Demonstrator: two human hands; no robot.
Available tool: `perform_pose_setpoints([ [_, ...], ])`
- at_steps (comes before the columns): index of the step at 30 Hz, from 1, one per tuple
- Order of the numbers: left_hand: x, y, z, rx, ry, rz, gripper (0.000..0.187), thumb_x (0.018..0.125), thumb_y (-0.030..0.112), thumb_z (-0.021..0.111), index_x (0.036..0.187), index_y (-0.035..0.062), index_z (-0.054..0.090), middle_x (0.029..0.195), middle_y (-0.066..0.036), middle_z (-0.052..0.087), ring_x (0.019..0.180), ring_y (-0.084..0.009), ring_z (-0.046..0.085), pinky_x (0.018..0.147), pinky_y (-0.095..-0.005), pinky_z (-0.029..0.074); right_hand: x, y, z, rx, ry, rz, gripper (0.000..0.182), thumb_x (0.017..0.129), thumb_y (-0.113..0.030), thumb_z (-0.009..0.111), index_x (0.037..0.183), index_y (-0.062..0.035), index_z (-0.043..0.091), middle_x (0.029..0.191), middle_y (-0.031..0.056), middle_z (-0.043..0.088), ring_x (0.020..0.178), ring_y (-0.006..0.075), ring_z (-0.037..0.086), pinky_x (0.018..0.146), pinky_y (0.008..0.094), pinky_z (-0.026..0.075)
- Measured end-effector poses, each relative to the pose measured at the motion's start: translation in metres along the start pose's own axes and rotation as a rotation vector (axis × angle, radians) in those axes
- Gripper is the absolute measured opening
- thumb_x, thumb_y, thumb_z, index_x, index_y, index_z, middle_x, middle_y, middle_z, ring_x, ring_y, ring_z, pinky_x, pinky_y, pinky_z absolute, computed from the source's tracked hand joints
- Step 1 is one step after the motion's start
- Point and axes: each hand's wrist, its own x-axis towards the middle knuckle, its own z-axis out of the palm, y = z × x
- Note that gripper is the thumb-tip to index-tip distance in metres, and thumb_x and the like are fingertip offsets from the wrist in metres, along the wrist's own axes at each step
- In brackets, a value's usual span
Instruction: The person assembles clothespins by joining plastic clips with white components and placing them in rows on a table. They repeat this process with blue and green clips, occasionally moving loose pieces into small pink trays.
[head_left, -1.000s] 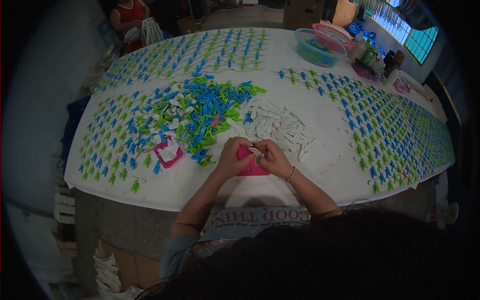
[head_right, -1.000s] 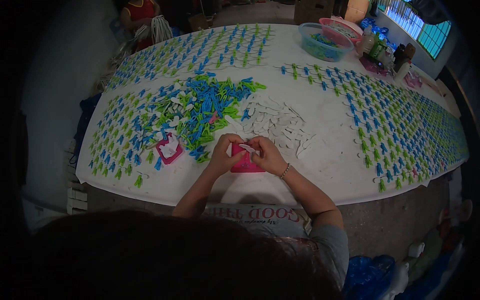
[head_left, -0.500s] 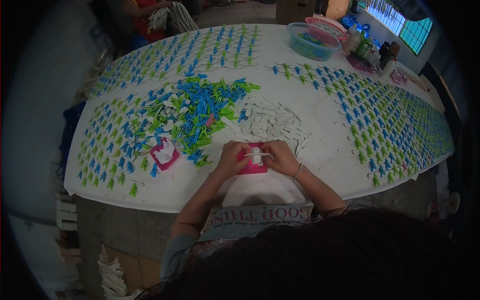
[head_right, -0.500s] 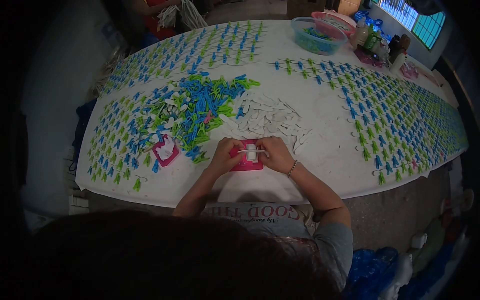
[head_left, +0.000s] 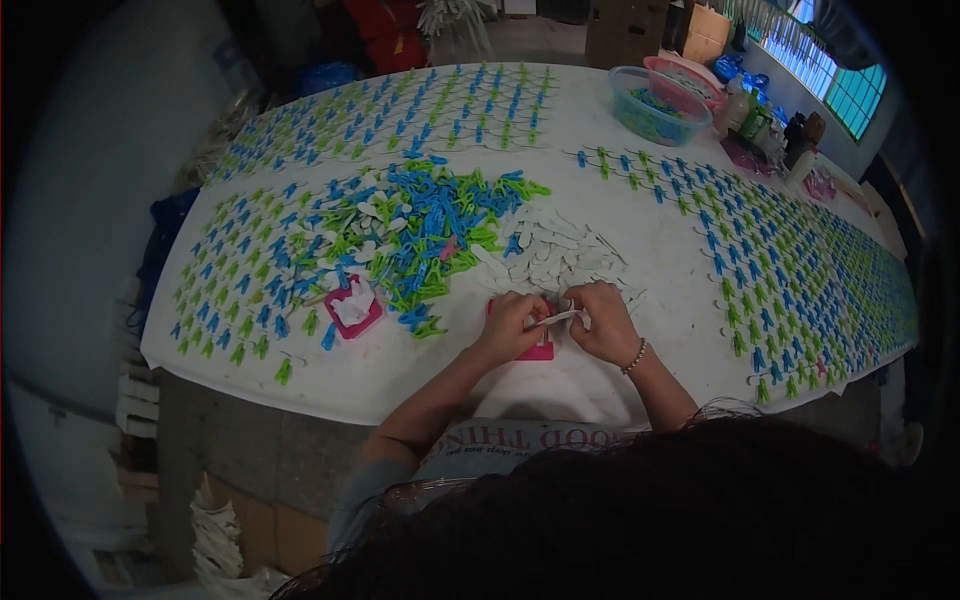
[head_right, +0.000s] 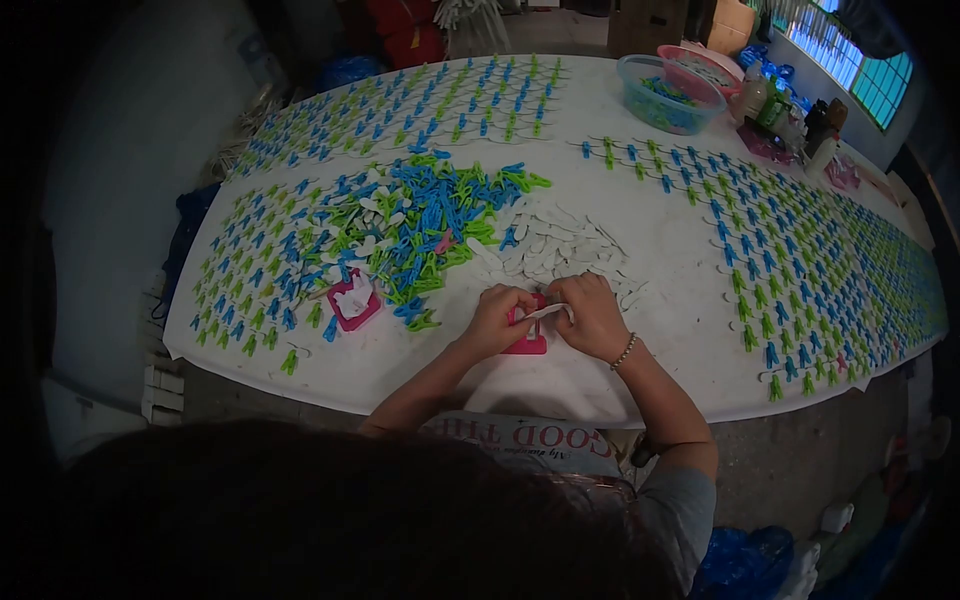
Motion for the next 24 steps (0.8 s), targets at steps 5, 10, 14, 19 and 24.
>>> perform_pose_setpoints([
  [5,0.001,0.002,0.003,-0.057,0.047,-0.056,0.026,0.068,0.007,0.069,0.091,0.0072,0.056,0.082,-0.004,0.061,0.079,-0.0226,0.057,0.074,-0.0339,0.043,0.018,-0.001,-0.01,0.162,-0.042,-0.02,0.034,0.067,-0.005,0.061,0.1,-0.0062,0.056,0.088,0.0086,0.058,0.087,0.0295,0.053,0.079,0.0392,0.042],
  [10,-0.026,-0.003,-0.03,-0.144,0.182,-0.234,0.029,0.07,0.007,0.07,0.094,0.0065,0.054,0.083,-0.005,0.06,0.08,-0.0178,0.057,0.075,-0.0304,0.045,0.063,0.049,0.034,0.149,-0.057,-0.028,0.02,0.073,-0.011,0.062,0.092,-0.0068,0.063,0.093,0.0091,0.061,0.094,0.0301,0.055,0.079,0.0399,0.045],
  [14,-0.063,0.017,-0.061,-0.141,0.311,-0.305,0.03,0.073,0.001,0.069,0.096,0.0058,0.05,0.084,-0.003,0.055,0.078,-0.012,0.053,0.074,-0.0257,0.044,0.108,0.064,0.099,-0.265,-0.206,0.021,0.019,0.076,-0.021,0.061,0.088,-0.0085,0.067,0.095,0.0104,0.062,0.096,0.0291,0.057,0.079,0.043,0.045],
  [19,-0.107,0.028,-0.081,-0.303,0.401,-0.429,0.033,0.074,-0.003,0.067,0.099,0.0069,0.047,0.082,0.001,0.049,0.076,-0.0092,0.049,0.074,-0.0239,0.041,0.138,0.077,0.162,-0.456,-0.317,0.129,0.027,0.074,-0.027,0.062,0.095,-0.0097,0.066,0.104,0.0122,0.061,0.101,0.031,0.056,0.083,0.0445,0.045],
  [24,-0.117,0.016,-0.092,-0.609,0.389,-0.515,0.034,0.076,-0.007,0.063,0.102,0.0073,0.046,0.081,0.002,0.047,0.075,-0.0078,0.047,0.073,-0.0223,0.04,0.145,0.065,0.143,-0.487,-0.262,0.145,0.023,0.076,-0.025,0.06,0.092,-0.0093,0.065,0.094,0.0122,0.064,0.091,0.0306,0.06,0.08,0.0435,0.047],
])
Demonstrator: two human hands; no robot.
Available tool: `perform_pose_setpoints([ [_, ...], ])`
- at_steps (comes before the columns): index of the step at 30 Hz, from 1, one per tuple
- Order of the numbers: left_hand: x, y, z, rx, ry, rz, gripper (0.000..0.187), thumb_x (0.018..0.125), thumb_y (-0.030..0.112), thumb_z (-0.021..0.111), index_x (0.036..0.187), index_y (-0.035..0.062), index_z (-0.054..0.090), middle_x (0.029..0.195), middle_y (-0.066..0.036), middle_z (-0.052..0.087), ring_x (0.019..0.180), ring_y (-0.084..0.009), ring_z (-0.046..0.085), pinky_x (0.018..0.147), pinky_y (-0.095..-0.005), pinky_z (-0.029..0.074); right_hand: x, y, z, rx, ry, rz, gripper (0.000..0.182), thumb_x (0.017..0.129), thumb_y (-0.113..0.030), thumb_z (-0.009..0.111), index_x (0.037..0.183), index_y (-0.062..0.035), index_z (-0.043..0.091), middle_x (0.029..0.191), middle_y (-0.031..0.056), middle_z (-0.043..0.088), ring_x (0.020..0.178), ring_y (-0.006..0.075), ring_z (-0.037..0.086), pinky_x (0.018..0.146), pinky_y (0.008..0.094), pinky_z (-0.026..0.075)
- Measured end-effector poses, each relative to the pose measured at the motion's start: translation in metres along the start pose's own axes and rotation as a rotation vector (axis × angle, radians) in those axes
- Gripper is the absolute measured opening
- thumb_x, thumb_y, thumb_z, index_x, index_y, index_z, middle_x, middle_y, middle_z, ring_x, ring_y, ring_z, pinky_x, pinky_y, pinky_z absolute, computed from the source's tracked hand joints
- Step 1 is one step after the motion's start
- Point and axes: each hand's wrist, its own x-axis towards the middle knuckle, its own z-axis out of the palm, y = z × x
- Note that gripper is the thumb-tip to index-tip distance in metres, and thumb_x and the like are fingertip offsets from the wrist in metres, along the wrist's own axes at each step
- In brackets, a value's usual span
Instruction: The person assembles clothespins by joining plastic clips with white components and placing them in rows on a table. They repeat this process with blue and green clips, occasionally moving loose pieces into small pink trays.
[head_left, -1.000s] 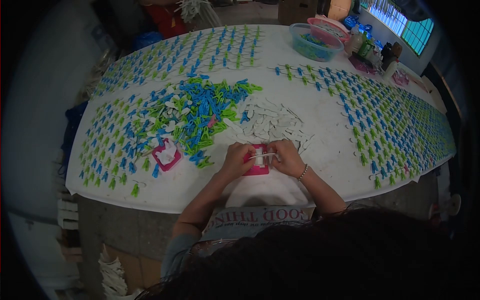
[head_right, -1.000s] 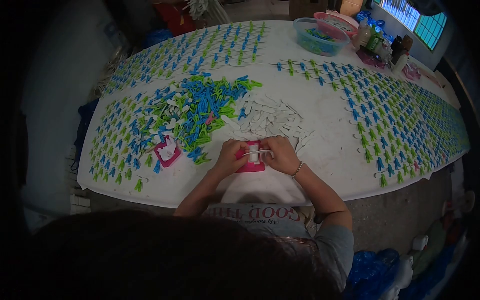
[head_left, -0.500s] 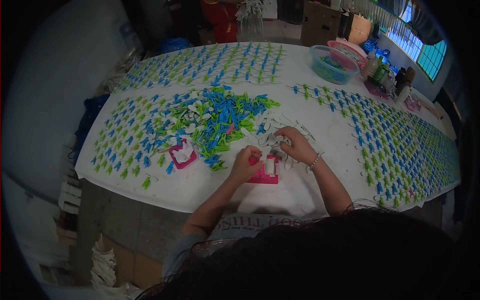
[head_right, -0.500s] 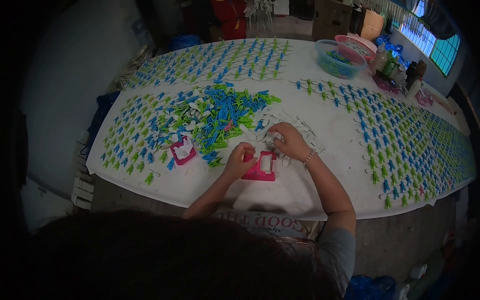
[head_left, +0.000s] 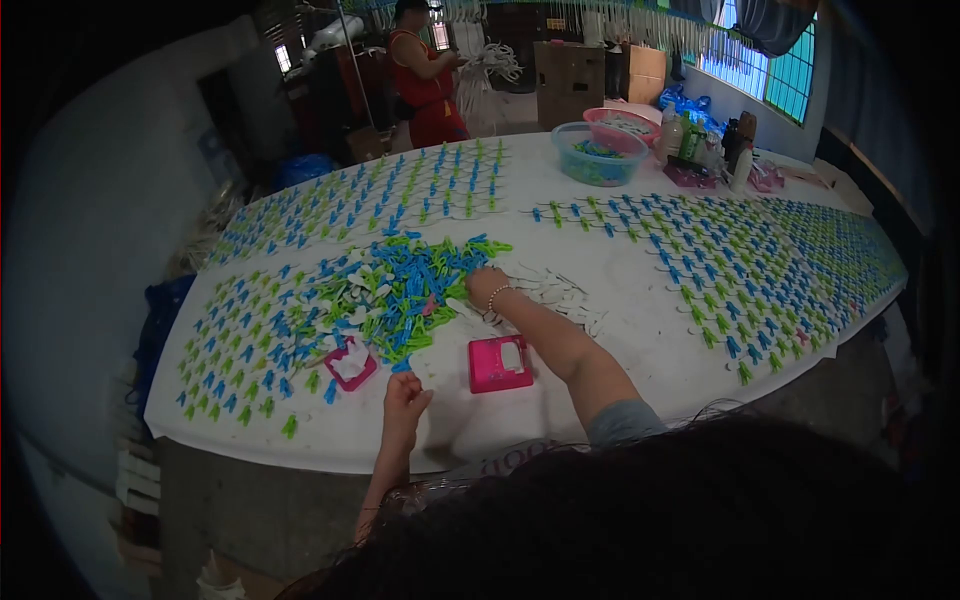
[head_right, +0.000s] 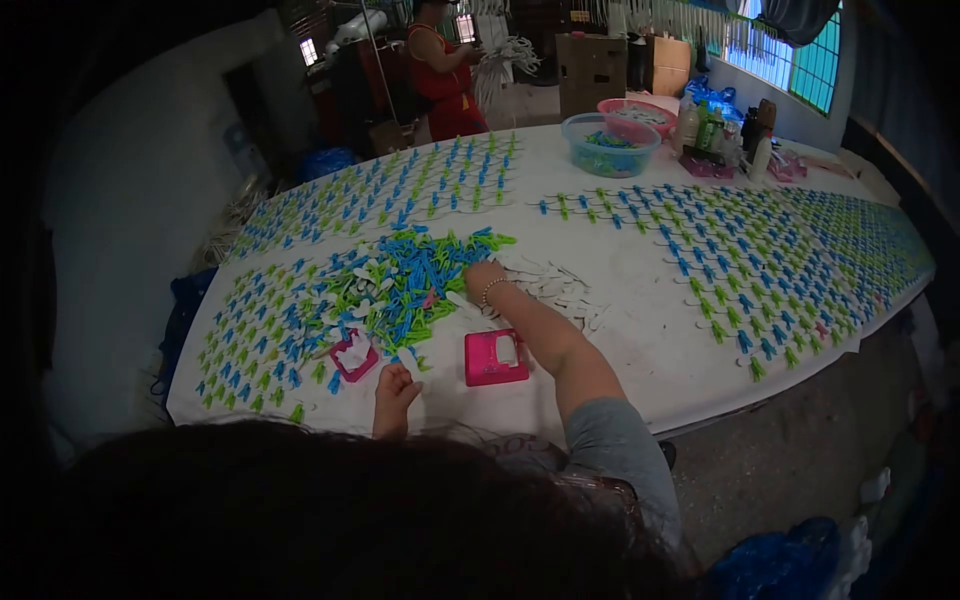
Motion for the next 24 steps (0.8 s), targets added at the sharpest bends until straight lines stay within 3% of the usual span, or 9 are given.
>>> perform_pose_setpoints([
  [3,0.01,0.003,0.005,-0.121,-0.048,-0.052,0.035,0.076,-0.008,0.061,0.104,0.0071,0.046,0.082,0.002,0.045,0.075,-0.0074,0.046,0.072,-0.0213,0.04,-0.031,0.005,-0.041,0.256,0.152,0.04,0.018,0.077,-0.021,0.059,0.088,-0.0071,0.063,0.083,0.0119,0.064,0.078,0.0319,0.062,0.071,0.0432,0.049],
  [5,0.017,0.009,0.011,-0.192,-0.105,-0.042,0.034,0.077,-0.007,0.06,0.104,0.0065,0.046,0.084,0.002,0.045,0.077,-0.007,0.045,0.072,-0.0208,0.039,-0.063,0.006,-0.066,0.508,0.255,-0.021,0.015,0.083,-0.021,0.058,0.087,-0.0059,0.061,0.083,0.0142,0.062,0.077,0.0267,0.061,0.067,0.0417,0.047],
  [9,0.031,0.007,0.026,-0.251,-0.244,-0.046,0.035,0.077,-0.006,0.06,0.106,0.0063,0.045,0.085,0.002,0.044,0.079,-0.0068,0.044,0.072,-0.0201,0.039,-0.156,-0.026,-0.117,1.14,0.128,0.029,0.015,0.087,-0.017,0.063,0.084,-0.0036,0.055,0.077,0.0023,0.055,0.069,0.0111,0.052,0.064,0.0257,0.045],
  [12,0.025,0.015,0.033,-0.222,-0.28,-0.055,0.037,0.076,-0.004,0.062,0.107,0.0066,0.044,0.086,0.002,0.045,0.081,-0.0073,0.044,0.076,-0.0207,0.038,-0.199,-0.045,-0.127,1.355,0.148,0.046,0.015,0.085,-0.013,0.066,0.088,-0.0043,0.054,0.079,-0.0001,0.054,0.071,0.0085,0.05,0.065,0.0237,0.044],
  [15,0.021,0.026,0.039,-0.117,-0.3,-0.019,0.039,0.075,-0.001,0.064,0.108,0.0071,0.044,0.088,0.001,0.046,0.083,-0.0078,0.044,0.079,-0.0218,0.038,-0.211,-0.056,-0.123,1.221,0.249,-0.063,0.018,0.083,-0.011,0.067,0.091,-0.0047,0.052,0.08,-0.0001,0.054,0.071,0.0083,0.048,0.065,0.0231,0.042],
  [24,0.027,0.036,0.064,0.067,-0.321,0.058,0.043,0.072,0.001,0.068,0.108,0.0069,0.045,0.089,0.001,0.048,0.084,-0.0085,0.045,0.081,-0.0232,0.038,-0.21,-0.045,-0.131,1.224,0.192,-0.055,0.022,0.08,-0.012,0.071,0.089,-0.0054,0.052,0.079,-0.0005,0.053,0.07,0.0078,0.046,0.064,0.023,0.041],
])
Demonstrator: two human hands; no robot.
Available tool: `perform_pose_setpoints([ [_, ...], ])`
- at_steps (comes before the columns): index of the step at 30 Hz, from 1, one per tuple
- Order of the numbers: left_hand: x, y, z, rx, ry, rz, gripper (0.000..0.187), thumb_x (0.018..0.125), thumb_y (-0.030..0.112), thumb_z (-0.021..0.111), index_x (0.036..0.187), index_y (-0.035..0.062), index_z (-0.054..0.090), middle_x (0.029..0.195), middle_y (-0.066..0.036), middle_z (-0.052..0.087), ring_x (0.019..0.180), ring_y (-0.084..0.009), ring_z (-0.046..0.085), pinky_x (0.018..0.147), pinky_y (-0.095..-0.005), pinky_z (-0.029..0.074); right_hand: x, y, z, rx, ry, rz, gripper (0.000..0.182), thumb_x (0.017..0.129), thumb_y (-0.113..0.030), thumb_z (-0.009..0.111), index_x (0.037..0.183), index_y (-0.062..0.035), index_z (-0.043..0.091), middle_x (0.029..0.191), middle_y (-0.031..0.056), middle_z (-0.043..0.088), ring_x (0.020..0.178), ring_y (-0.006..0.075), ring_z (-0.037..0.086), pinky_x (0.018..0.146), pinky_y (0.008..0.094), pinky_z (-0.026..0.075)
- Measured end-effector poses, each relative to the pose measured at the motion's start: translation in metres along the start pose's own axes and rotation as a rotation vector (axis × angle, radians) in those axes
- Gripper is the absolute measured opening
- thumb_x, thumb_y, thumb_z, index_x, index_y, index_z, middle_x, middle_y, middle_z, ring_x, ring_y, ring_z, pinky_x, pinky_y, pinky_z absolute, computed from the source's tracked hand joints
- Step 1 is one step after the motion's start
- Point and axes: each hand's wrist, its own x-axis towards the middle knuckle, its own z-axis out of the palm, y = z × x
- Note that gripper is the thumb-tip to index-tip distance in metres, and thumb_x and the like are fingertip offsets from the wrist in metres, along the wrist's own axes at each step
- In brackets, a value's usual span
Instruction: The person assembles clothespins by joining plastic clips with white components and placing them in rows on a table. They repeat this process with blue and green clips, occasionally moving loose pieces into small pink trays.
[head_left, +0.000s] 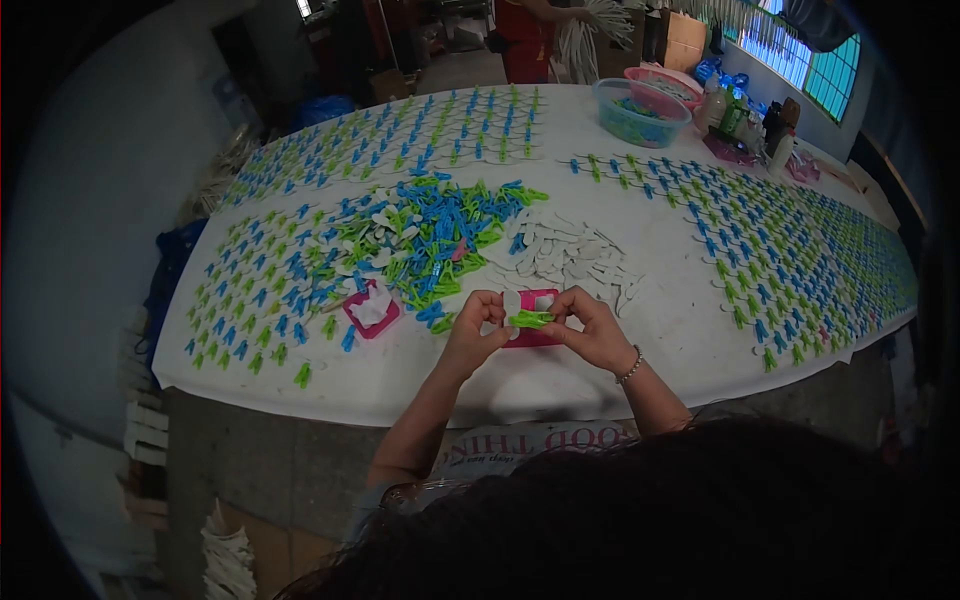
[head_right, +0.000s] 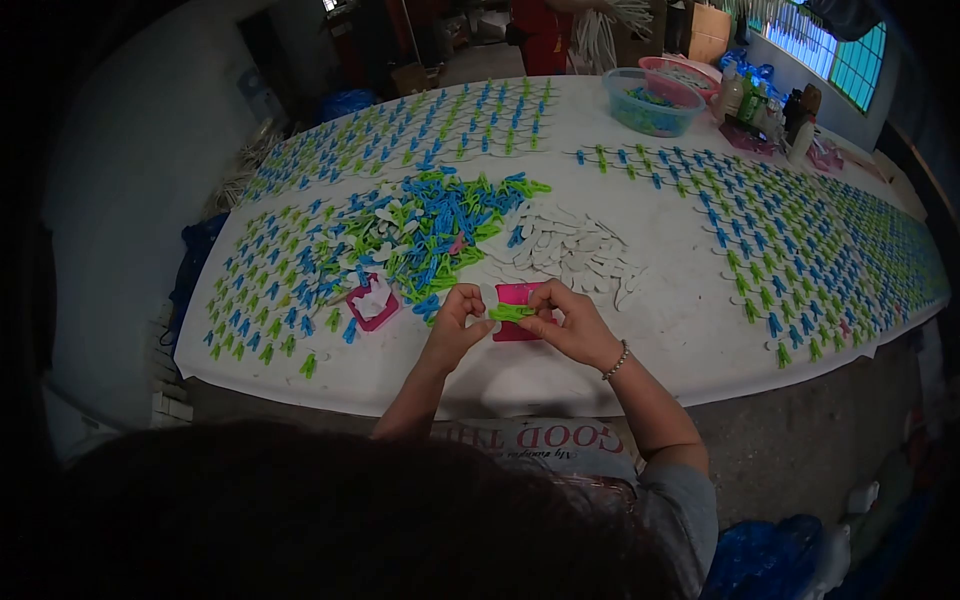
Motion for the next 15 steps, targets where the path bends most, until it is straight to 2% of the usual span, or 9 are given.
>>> perform_pose_setpoints([
  [3,0.006,0.001,0.003,0.035,-0.032,0.003,0.044,0.072,-0.005,0.066,0.107,0.0083,0.043,0.09,0.002,0.044,0.086,-0.0075,0.044,0.082,-0.0219,0.036,0.005,0.011,-0.003,0.029,-0.01,0.006,0.023,0.08,-0.014,0.072,0.09,-0.0058,0.053,0.08,-0.0004,0.054,0.07,0.0073,0.047,0.063,0.0222,0.04],
  [6,0.01,-0.002,0.001,0.049,-0.002,-0.016,0.044,0.071,0.0,0.069,0.107,0.0073,0.045,0.088,0.002,0.049,0.083,-0.0088,0.046,0.08,-0.0237,0.038,0.009,0.015,-0.003,0.019,0.003,0.012,0.022,0.08,-0.015,0.072,0.089,-0.0061,0.054,0.08,-0.0006,0.056,0.069,0.007,0.047,0.062,0.0217,0.039],
  [13,0.026,-0.009,0.003,0.003,0.004,-0.03,0.044,0.071,0.0,0.07,0.106,0.0085,0.045,0.088,0.002,0.048,0.083,-0.009,0.046,0.079,-0.0245,0.038,0.015,0.033,-0.012,-0.004,-0.001,0.066,0.019,0.082,-0.016,0.07,0.087,-0.0056,0.055,0.074,-0.0017,0.056,0.067,0.0063,0.048,0.06,0.022,0.04],
  [15,0.031,-0.009,0.006,0.012,-0.003,-0.016,0.043,0.071,-0.001,0.069,0.105,0.0084,0.045,0.088,0.002,0.048,0.082,-0.0088,0.046,0.078,-0.024,0.038,0.015,0.027,-0.017,0.06,0.01,0.076,0.017,0.083,-0.015,0.068,0.087,-0.005,0.054,0.073,-0.0014,0.057,0.068,0.0057,0.051,0.061,0.0221,0.043],
])
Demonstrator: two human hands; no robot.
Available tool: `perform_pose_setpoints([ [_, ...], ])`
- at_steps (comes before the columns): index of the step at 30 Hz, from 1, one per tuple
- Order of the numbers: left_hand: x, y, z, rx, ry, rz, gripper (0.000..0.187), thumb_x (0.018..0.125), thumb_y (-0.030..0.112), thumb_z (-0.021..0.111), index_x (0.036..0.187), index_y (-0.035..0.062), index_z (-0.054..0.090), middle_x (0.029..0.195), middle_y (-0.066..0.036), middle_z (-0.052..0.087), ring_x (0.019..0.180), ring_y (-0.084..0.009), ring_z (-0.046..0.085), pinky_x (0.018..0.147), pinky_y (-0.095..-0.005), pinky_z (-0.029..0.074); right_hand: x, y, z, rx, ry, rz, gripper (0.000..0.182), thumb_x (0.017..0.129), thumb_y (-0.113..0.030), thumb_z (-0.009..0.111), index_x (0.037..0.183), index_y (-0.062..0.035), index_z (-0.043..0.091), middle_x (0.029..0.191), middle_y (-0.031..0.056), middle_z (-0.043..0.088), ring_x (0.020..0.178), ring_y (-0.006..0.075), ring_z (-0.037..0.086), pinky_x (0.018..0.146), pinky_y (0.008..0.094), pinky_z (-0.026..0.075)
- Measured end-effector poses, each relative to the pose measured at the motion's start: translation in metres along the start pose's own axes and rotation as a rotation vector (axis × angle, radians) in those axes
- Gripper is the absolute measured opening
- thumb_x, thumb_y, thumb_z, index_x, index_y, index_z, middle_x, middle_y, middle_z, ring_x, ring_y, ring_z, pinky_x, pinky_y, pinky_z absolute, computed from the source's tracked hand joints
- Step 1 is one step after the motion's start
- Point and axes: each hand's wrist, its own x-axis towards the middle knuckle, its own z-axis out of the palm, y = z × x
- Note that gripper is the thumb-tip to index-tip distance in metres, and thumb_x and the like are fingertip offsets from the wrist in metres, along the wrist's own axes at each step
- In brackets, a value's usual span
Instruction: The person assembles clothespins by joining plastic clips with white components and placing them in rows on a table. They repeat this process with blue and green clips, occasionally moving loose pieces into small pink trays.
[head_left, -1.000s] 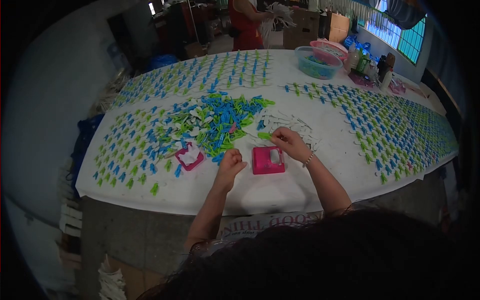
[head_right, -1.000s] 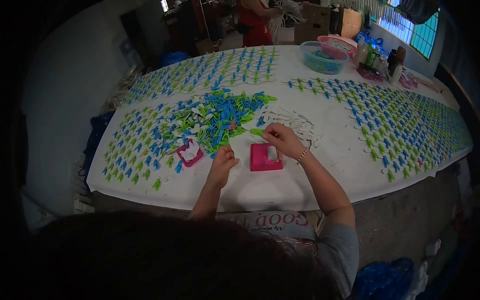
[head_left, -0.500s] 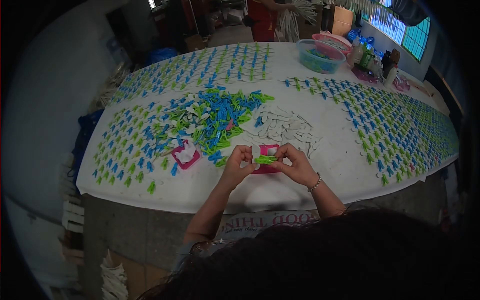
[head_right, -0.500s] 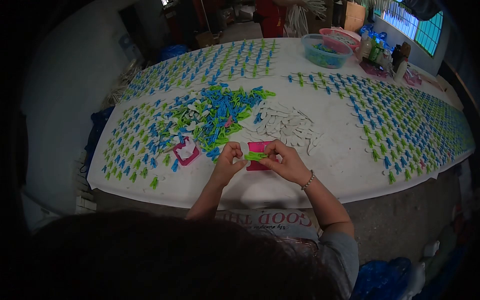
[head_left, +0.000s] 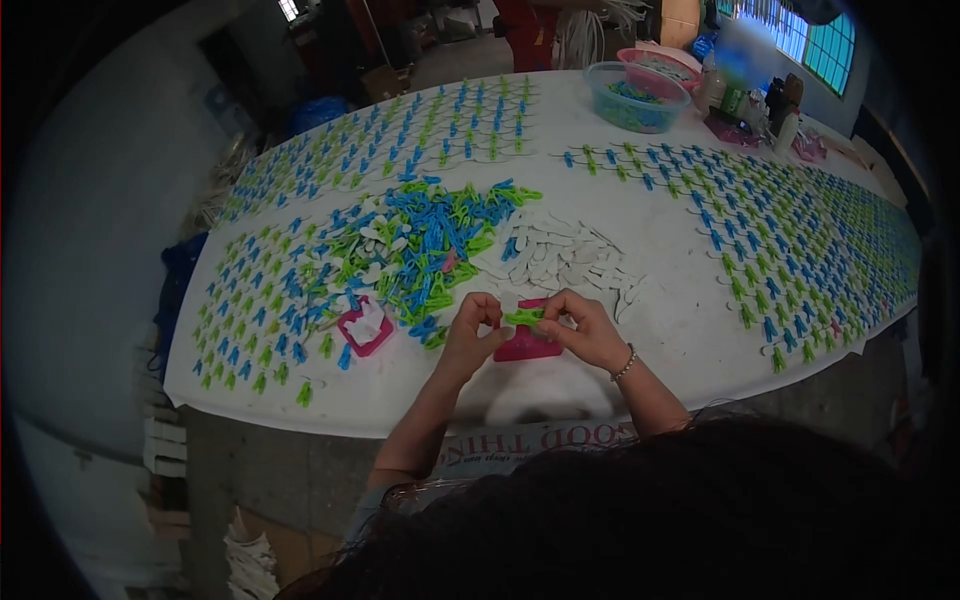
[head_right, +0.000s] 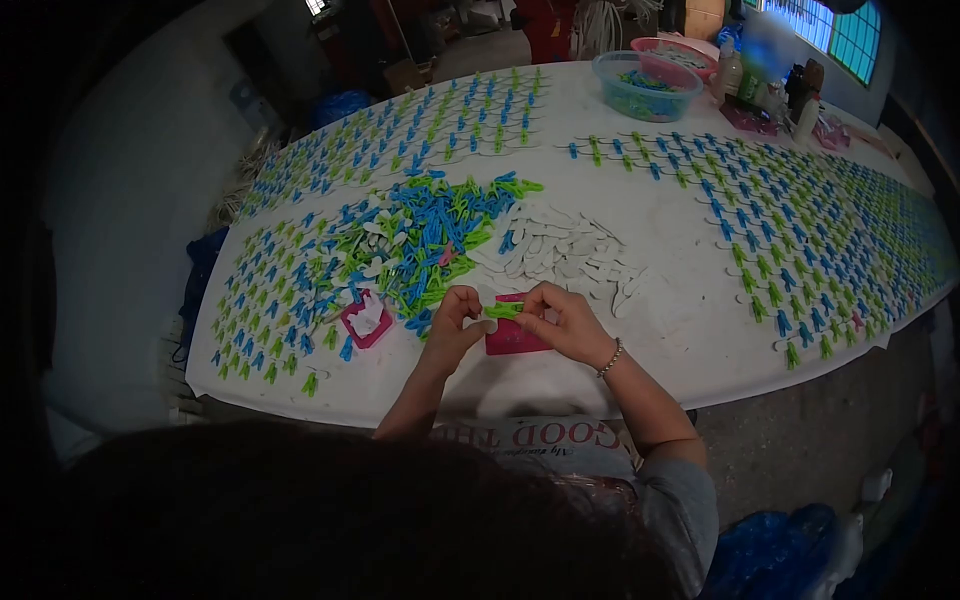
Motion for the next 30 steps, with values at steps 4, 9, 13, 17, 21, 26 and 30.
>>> perform_pose_setpoints([
  [4,0.009,-0.002,0.004,0.007,-0.021,0.003,0.041,0.071,-0.002,0.068,0.104,0.0083,0.045,0.089,0.001,0.049,0.082,-0.0086,0.046,0.077,-0.0235,0.038,0.0,-0.001,-0.007,0.018,0.016,0.05,0.016,0.084,-0.014,0.067,0.086,-0.0041,0.054,0.074,-0.0009,0.058,0.067,0.0056,0.054,0.062,0.0223,0.045],
  [9,0.013,-0.006,0.005,0.044,-0.064,-0.022,0.044,0.069,-0.003,0.068,0.103,0.0102,0.044,0.087,0.002,0.043,0.082,-0.0099,0.042,0.081,-0.0241,0.035,0.0,0.006,-0.01,0.017,0.037,0.004,0.015,0.084,-0.012,0.067,0.086,-0.0033,0.054,0.074,-0.0002,0.059,0.067,0.006,0.055,0.061,0.0222,0.046],
  [13,0.013,-0.005,0.006,0.095,-0.07,-0.007,0.044,0.069,-0.001,0.069,0.103,0.0103,0.044,0.087,0.001,0.043,0.082,-0.0097,0.042,0.079,-0.0245,0.036,-0.002,0.015,-0.013,0.014,0.002,0.014,0.013,0.085,-0.011,0.065,0.086,-0.0026,0.055,0.077,0.0012,0.06,0.066,0.0062,0.055,0.061,0.0224,0.046],
  [17,0.012,-0.003,0.014,0.216,-0.02,0.057,0.044,0.072,0.001,0.069,0.108,0.0066,0.045,0.088,0.0,0.049,0.079,-0.011,0.047,0.075,-0.0247,0.041,-0.005,0.025,-0.018,0.055,0.008,-0.007,0.01,0.088,-0.009,0.062,0.087,-0.0006,0.058,0.087,0.0033,0.061,0.073,0.0056,0.054,0.065,0.0213,0.044],
  [21,0.008,0.007,0.025,0.37,0.077,0.194,0.052,0.069,0.005,0.073,0.114,0.0061,0.046,0.094,-0.003,0.054,0.083,-0.0153,0.051,0.079,-0.0281,0.042,-0.005,0.037,-0.024,0.305,0.057,0.042,0.009,0.089,-0.009,0.06,0.089,0.0003,0.059,0.099,0.0052,0.061,0.087,0.0067,0.053,0.077,0.0209,0.043],
  [26,-0.02,-0.008,0.037,0.553,0.097,0.383,0.042,0.069,0.007,0.073,0.106,0.0064,0.053,0.094,-0.007,0.057,0.085,-0.02,0.055,0.078,-0.0314,0.044,-0.006,0.051,-0.038,0.322,0.051,0.038,0.009,0.09,-0.009,0.059,0.091,0.0,0.06,0.105,0.006,0.06,0.092,0.0083,0.052,0.083,0.0225,0.042],
  [30,-0.044,-0.065,0.057,0.571,-0.299,0.435,0.03,0.071,0.013,0.073,0.097,0.009,0.059,0.083,-0.007,0.06,0.076,-0.0252,0.059,0.068,-0.0352,0.047,-0.005,0.056,-0.05,0.355,0.133,0.015,0.008,0.089,-0.008,0.06,0.091,0.0001,0.061,0.104,0.0054,0.06,0.093,0.0081,0.052,0.084,0.0227,0.041],
])
